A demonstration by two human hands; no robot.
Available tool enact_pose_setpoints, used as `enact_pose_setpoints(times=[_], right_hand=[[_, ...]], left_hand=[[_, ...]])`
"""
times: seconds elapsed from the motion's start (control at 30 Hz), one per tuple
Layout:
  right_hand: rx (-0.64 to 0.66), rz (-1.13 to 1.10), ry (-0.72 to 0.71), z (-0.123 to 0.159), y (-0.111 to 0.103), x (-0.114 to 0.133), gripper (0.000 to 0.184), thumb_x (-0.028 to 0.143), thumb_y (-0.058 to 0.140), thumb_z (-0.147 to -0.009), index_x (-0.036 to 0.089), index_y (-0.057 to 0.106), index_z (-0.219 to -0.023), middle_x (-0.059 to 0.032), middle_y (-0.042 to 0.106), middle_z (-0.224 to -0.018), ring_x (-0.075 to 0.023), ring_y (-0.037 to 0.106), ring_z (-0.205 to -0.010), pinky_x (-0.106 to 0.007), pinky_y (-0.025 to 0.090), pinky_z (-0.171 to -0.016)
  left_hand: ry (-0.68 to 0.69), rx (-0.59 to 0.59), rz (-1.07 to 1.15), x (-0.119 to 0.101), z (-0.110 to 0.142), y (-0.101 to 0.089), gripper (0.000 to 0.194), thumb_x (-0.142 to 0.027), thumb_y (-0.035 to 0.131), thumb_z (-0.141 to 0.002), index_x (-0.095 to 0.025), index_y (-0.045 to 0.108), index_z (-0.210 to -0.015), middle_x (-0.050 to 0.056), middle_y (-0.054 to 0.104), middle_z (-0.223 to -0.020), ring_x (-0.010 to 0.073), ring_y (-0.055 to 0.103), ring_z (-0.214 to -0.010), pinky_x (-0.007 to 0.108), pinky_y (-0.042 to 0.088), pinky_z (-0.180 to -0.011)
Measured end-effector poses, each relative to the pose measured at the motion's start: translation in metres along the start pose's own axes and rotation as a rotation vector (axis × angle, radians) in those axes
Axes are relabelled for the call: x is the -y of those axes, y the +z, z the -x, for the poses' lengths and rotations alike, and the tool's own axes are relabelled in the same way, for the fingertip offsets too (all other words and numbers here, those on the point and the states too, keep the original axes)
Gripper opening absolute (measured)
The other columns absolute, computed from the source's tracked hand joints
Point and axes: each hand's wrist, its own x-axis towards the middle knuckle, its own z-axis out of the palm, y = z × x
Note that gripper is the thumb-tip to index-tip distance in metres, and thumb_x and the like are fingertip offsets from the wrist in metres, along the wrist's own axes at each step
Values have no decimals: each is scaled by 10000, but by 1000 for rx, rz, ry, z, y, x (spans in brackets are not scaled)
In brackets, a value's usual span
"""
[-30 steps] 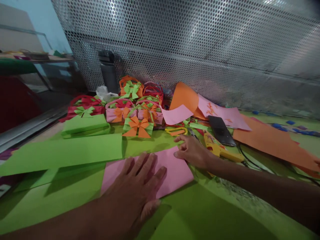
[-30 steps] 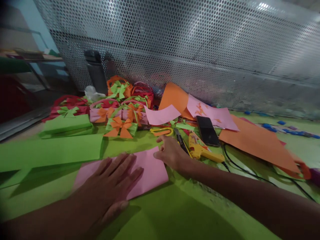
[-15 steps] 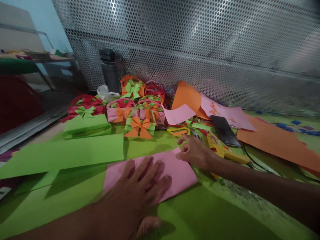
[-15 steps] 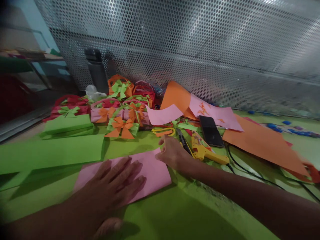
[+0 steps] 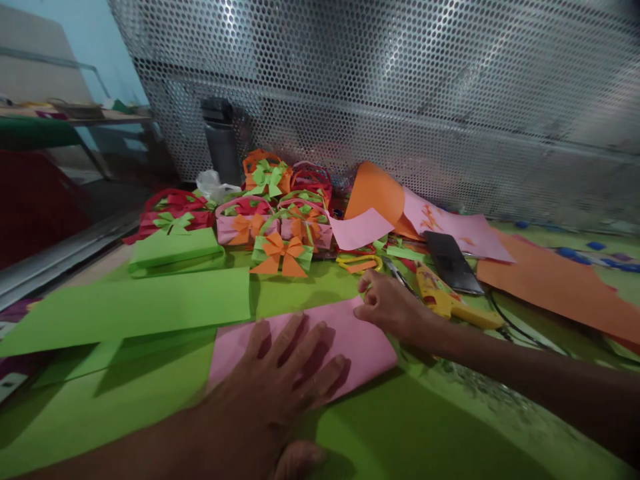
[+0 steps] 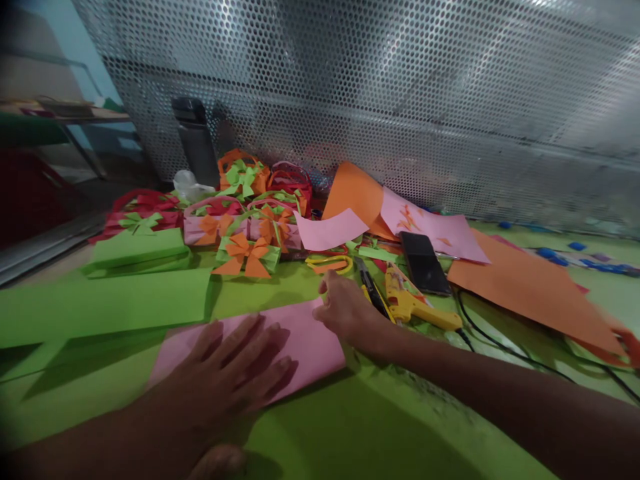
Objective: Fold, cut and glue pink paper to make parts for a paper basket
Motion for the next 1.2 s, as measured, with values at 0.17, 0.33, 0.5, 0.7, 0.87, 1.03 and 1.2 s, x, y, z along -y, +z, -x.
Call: enact_pose_setpoints(times=[0.17,0.33,0.5,0.7,0.87,1.03,1.2], right_hand=[[-19,23,-15,3,1,1,232,57,555,-681,192,421,-815,55,466,-600,-118,441,-555,-247,285,-515],[-49,51,-7,5,1,2,244,49,568,-692,202,400,-780,40,475,-646,-122,438,-592,-247,299,-547],[-56,77,9,4,1,5,262,40,577,-681,208,385,-739,49,457,-620,-121,435,-582,-243,297,-544],[-66,121,-19,4,4,2,209,63,570,-681,193,432,-770,45,472,-616,-120,431,-562,-233,289,-522],[-78,205,-77,-1,9,-7,127,103,548,-723,157,510,-831,11,528,-643,-128,469,-572,-239,292,-523],[-87,344,-136,0,-3,-7,37,184,548,-785,159,575,-783,-33,588,-630,-168,525,-580,-267,303,-525],[-123,446,-387,42,10,1,174,261,483,-876,168,630,-862,-97,679,-855,-230,603,-815,-352,412,-764]], left_hand=[[-16,97,21,0,-2,-4,691,-631,279,-911,-300,84,-1486,117,191,-1523,461,183,-1352,742,290,-900],[-14,73,73,1,-1,-2,698,-652,281,-903,-319,76,-1481,81,198,-1529,448,185,-1355,730,262,-937],[-22,53,120,2,2,0,704,-658,306,-896,-329,86,-1479,54,171,-1539,439,147,-1367,711,187,-993],[9,86,151,3,-2,-5,766,-700,264,-877,-247,161,-1486,124,170,-1530,422,120,-1379,682,95,-1041],[20,137,166,-1,-3,-9,805,-696,315,-865,-192,193,-1481,149,152,-1529,362,142,-1392,574,138,-1103],[-46,88,97,-8,4,-6,782,-627,390,-881,-227,113,-1493,107,28,-1550,349,73,-1403,552,150,-1115],[-35,141,149,-7,5,-9,832,-643,424,-864,-209,96,-1493,128,18,-1543,349,44,-1403,557,159,-1114]])
